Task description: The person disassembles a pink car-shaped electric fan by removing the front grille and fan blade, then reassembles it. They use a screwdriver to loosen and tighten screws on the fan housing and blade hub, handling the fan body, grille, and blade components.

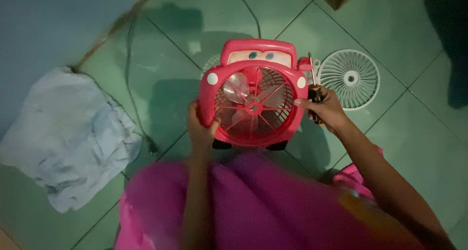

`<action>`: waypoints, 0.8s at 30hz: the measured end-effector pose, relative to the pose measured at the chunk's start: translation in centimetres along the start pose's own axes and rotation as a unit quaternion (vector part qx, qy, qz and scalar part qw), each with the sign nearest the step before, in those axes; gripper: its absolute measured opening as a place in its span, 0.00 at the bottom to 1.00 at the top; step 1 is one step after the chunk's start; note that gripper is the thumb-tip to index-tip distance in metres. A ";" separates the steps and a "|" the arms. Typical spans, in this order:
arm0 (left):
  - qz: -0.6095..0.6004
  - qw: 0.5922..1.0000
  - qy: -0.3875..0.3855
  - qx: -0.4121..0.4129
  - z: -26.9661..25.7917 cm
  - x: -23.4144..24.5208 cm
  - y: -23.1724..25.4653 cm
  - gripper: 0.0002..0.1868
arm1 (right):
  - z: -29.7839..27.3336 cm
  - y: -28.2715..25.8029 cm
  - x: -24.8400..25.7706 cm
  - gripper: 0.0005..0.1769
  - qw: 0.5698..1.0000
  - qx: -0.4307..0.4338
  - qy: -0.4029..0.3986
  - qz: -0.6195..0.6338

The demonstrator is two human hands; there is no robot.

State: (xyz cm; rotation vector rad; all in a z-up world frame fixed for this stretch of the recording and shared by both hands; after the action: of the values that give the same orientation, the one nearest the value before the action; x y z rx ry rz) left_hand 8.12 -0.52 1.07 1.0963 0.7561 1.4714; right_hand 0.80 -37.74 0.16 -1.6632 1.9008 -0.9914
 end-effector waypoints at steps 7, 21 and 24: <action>0.139 0.983 -0.067 -0.097 2.5 0.4 0.9 0.38 | -1.8 -3.2 -0.1 0.19 0.998 0.054 0.019 -0.001; 0.254 0.917 0.016 -0.306 11.7 -1.2 2.2 0.24 | -0.7 -11.4 -0.9 0.29 0.931 0.355 0.047 -0.070; 0.022 0.990 -0.031 -0.134 13.5 -2.8 -3.8 0.25 | 0.2 -11.3 0.3 0.33 0.906 0.365 0.167 -0.135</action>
State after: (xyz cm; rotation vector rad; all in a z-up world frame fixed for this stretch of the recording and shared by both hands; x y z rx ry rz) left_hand 21.95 -4.00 1.97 0.9525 0.4762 1.5183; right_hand 8.42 -38.40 8.49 -1.3566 1.2117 -1.9123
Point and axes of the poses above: each hand's wrist, its own z-axis towards the middle knuckle, its own x-axis out of the back of the hand, y = z × x, the point moved 8 cm from there along z, towards the middle knuckle, and after that the axes turned 15 degrees about -x, right-handed, at the moved point
